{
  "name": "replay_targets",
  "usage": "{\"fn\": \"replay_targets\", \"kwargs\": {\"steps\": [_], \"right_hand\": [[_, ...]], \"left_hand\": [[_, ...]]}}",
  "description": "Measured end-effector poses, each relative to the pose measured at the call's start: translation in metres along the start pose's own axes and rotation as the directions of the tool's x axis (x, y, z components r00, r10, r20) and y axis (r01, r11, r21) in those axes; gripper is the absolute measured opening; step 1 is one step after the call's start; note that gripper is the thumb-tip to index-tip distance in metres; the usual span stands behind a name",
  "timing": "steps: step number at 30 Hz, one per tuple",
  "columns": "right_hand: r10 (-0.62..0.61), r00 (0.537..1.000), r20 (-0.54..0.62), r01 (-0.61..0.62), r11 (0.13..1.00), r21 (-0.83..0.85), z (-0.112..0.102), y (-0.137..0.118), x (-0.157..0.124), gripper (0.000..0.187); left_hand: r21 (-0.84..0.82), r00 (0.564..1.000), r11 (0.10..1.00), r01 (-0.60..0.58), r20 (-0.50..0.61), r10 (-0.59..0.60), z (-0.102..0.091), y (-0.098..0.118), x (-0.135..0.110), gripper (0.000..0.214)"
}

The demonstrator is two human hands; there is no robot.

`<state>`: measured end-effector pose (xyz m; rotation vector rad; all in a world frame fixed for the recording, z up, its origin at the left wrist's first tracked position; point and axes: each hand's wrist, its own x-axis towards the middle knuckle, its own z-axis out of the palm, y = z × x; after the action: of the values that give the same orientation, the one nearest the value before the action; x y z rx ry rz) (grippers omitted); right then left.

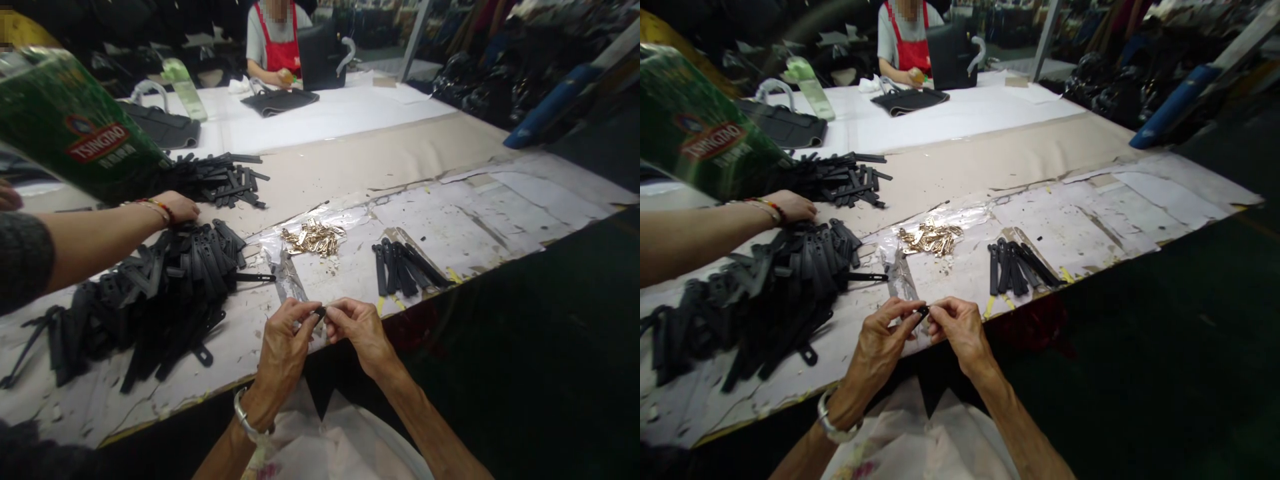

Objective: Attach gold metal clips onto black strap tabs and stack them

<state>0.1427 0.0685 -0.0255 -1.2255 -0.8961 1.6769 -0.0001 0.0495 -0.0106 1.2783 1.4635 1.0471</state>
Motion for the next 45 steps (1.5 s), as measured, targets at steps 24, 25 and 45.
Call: {"fn": "replay_targets", "kwargs": {"steps": [24, 25, 45], "right_hand": [[-0.142, 0.982, -0.121, 0.142, 0.99, -0.01, 0.014, -0.005, -0.008, 0.025], [-0.148, 0.98, -0.132, 0.148, 0.989, -0.007, 0.014, -0.004, -0.009, 0.025], [-0.293, 0.939, -0.18, 0.215, 0.909, -0.356, 0.016, -0.005, -0.004, 0.024]], "left_hand": [[0.242, 0.972, 0.946, -0.216, -0.037, 0.231, 0.005, 0.015, 0.005, 0.019], [0.218, 0.981, 0.959, -0.183, -0.028, 0.193, 0.006, 0.016, 0.006, 0.016], [-0.06, 0.997, 0.998, 0.001, 0.078, 0.004, 0.012, 0.019, 0.012, 0.01]]}}
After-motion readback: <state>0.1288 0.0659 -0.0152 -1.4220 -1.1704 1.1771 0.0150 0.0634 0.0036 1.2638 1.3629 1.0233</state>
